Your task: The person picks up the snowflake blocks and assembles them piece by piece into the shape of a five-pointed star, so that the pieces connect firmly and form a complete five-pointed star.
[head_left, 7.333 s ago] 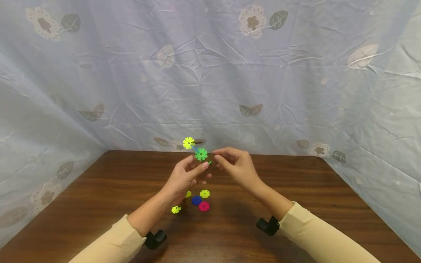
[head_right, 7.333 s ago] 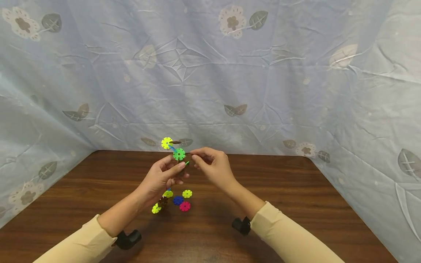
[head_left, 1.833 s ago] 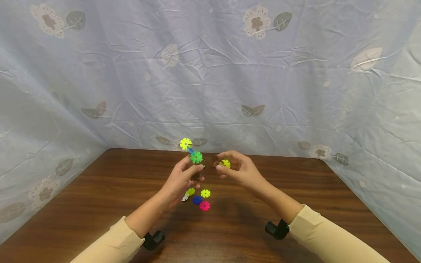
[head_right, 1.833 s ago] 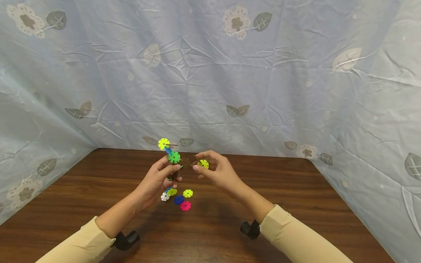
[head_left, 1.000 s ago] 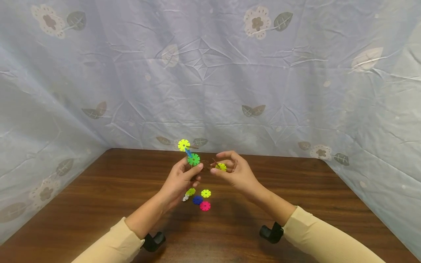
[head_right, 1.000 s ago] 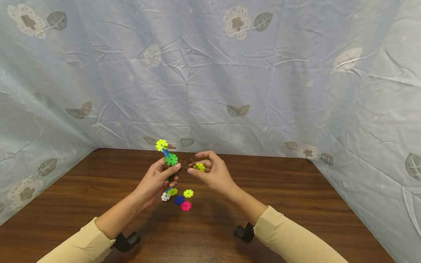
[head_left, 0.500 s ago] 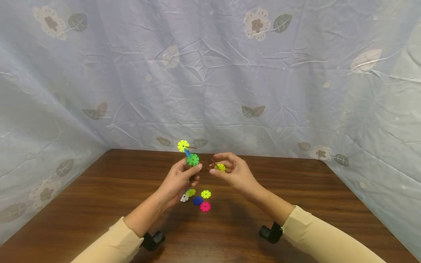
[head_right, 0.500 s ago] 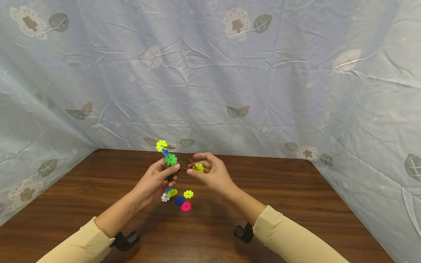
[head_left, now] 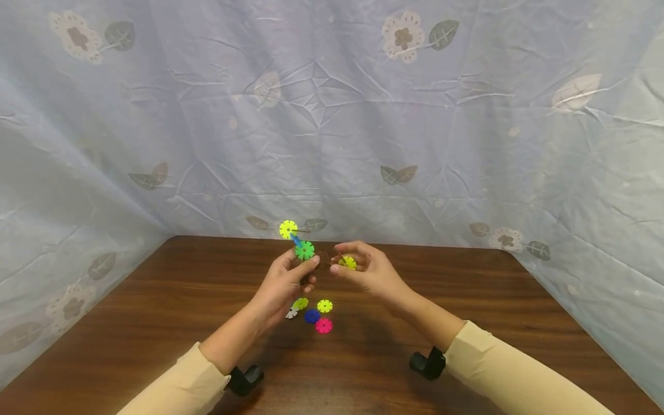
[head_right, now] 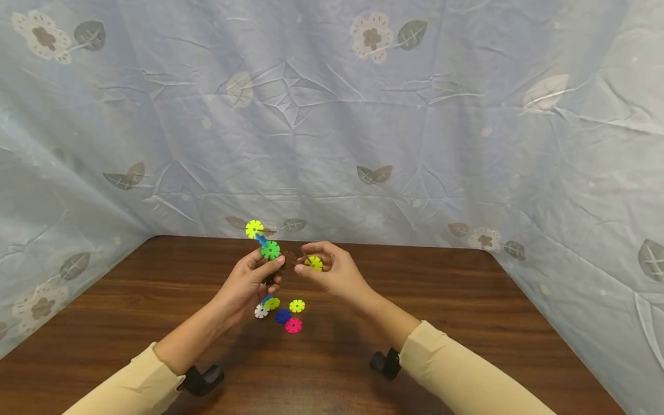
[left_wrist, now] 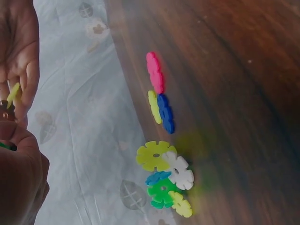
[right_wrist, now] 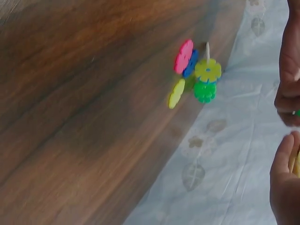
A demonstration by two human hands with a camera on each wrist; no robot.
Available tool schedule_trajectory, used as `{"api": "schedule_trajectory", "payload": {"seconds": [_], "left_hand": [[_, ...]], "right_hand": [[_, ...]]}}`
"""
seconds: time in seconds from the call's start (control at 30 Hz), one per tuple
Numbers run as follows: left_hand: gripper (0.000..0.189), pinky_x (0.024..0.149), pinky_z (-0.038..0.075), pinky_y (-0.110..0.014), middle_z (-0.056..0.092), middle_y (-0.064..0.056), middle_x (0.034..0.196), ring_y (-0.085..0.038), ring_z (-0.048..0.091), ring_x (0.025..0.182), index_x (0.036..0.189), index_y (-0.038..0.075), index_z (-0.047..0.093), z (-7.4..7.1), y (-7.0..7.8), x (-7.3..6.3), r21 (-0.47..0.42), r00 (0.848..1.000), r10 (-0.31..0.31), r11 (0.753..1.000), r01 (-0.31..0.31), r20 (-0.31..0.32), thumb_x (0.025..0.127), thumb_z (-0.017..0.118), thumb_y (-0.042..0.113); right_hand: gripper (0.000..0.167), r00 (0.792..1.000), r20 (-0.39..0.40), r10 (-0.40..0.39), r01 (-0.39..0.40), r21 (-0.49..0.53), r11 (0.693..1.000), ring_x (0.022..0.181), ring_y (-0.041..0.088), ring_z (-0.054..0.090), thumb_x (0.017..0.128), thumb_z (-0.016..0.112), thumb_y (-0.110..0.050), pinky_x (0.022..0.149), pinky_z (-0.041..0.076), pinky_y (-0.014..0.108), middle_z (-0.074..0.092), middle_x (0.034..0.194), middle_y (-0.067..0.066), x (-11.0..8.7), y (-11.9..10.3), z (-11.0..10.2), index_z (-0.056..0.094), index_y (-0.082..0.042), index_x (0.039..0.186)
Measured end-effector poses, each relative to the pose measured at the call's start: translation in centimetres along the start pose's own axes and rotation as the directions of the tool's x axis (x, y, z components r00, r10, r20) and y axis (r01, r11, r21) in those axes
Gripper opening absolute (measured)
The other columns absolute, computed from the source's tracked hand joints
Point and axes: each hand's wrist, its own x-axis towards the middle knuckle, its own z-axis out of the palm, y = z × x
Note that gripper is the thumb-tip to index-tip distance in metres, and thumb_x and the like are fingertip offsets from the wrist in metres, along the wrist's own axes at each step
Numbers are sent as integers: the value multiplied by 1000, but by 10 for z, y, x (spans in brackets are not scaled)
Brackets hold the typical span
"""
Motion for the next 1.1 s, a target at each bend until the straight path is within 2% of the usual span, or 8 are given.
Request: {"api": "schedule_trajectory", "payload": {"seconds": [0.17,0.3,0.47,0.57,0.67,0.9,1.0,1.1], "left_hand": [[8,62,46,-18,61,7,92,-9,55,74,110,14,61,-2,3,1,44,1000,-14,999,14,3,105,64,18],[17,63,47,-19,64,8,93,-10,56,75,119,9,65,-4,6,0,90,999,-30,996,28,12,104,65,18],[18,63,49,-20,65,7,87,-10,58,74,118,8,65,-5,7,-2,86,999,-35,996,33,20,103,67,17],[11,63,50,-21,63,5,83,-11,58,73,111,11,63,-5,8,-2,67,999,-33,997,32,5,103,67,18],[13,67,51,-22,62,6,89,-10,60,77,111,11,62,-5,10,-2,47,1000,-23,999,23,-4,103,67,20],[9,72,53,-20,59,9,96,-9,57,82,103,15,56,1,18,-1,-135,999,26,990,-28,-19,106,61,22],[9,71,54,-19,59,8,100,-9,57,83,104,16,56,3,20,-1,-224,998,57,973,-63,-31,107,59,24],[13,73,55,-21,65,8,102,-11,63,89,112,16,57,4,18,-2,-238,997,69,968,-76,-34,107,56,28]], "right_hand": [[40,998,67,-17,17,-13,1000,127,39,66,107,61,-24,100,60,48,64,142,22,1,1,-12,58,-6,143],[35,996,86,-10,15,-68,998,127,31,64,108,59,-29,92,62,43,64,142,16,1,-1,-20,65,-9,137],[33,991,136,-12,27,-107,994,111,22,70,105,64,-29,86,61,37,72,129,16,3,-2,-23,69,-9,131],[33,990,144,-3,18,-105,994,109,21,71,105,65,-28,88,62,37,72,129,18,3,-2,-22,69,-6,129],[35,992,121,35,-23,-99,995,120,23,68,105,64,-31,96,61,43,70,134,16,4,-3,-21,69,-7,131],[41,990,87,110,-120,124,985,135,23,59,108,60,-27,115,50,52,58,148,17,3,-11,-11,62,-1,139],[39,991,69,115,-127,203,971,136,22,56,108,59,-24,118,47,52,56,149,10,2,-15,-7,61,0,139],[39,995,41,96,-103,244,964,135,20,57,108,59,-23,117,49,46,56,147,8,2,-17,-5,61,0,139]]}}
